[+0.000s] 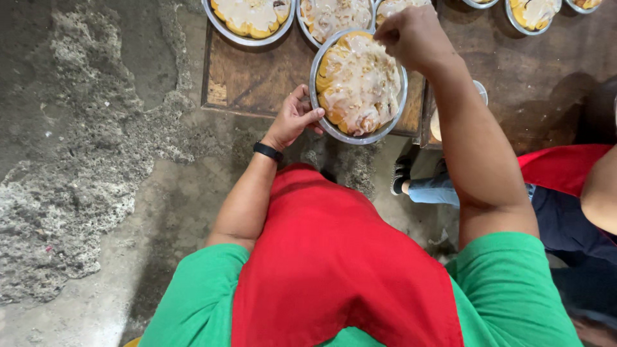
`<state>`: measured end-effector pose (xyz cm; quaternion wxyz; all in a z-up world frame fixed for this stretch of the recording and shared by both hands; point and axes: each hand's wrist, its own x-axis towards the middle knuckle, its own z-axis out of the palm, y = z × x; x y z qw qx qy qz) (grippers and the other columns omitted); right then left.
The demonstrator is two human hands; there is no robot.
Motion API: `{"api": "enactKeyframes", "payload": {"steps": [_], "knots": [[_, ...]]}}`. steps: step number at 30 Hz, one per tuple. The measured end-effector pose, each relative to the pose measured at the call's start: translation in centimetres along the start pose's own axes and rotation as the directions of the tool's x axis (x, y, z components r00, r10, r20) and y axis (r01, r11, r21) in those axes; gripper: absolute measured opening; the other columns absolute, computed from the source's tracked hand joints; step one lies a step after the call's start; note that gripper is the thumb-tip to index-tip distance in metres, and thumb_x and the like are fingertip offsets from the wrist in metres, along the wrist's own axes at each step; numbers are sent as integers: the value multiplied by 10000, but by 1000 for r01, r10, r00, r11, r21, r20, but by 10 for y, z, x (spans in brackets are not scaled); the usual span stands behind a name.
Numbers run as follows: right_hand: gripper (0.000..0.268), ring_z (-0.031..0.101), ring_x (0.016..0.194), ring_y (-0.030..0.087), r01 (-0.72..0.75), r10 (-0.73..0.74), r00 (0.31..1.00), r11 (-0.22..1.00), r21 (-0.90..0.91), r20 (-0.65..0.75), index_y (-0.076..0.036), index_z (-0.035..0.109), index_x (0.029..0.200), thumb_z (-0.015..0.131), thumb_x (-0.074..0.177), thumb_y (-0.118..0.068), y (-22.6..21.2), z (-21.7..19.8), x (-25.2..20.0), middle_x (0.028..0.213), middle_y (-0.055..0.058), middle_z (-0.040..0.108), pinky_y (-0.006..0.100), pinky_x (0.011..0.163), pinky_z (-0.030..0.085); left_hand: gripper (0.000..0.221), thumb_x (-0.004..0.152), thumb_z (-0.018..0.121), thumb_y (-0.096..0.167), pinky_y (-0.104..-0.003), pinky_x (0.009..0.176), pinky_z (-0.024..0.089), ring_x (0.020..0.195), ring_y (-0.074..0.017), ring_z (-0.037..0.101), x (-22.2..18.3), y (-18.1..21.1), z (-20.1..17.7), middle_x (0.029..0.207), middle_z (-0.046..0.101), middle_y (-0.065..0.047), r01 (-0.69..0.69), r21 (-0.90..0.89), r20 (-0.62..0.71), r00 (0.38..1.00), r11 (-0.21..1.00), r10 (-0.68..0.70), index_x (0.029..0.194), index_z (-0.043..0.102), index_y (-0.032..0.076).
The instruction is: The person picks up toppings from a plastic container by hand and sprinkles them onto the glazed tops of several round cakes arranged in metal tins on a wooden table.
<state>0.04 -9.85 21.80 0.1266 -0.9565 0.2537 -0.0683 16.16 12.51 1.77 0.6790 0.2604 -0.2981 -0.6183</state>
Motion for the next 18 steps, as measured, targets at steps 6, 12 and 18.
{"api": "enactKeyframes", "payload": {"steps": [6,12,18], "knots": [[212,708,744,188,-101,97,989,995,27,113,-70,806,1123,729,947,19,-40,-48,-29,914,98,757,338,645,548,337,976,724,77,-309,636,644,799,-171,752,-5,-17,-8,1014,746,-76,14,-1,-102,995,1000,-14,1230,504,98],[82,724,937,183,206,-164,966,955,213,-200,66,702,1150,680,1072,74,-53,-86,-55,1048,146,735,301,788,585,283,1000,725,64,-321,655,651,793,-179,751,-14,-25,-11,973,740,-80,9,-21,-212,977,1000,-13,1173,504,93],[71,707,907,173,215,-157,965,931,296,-209,66,702,1152,681,1084,70,-16,-97,-73,1024,131,726,293,787,579,297,983,721,61,-313,657,645,816,-165,745,-14,-33,-1,1047,739,-78,-15,-36,-286,958,999,4,1198,519,90]]}}
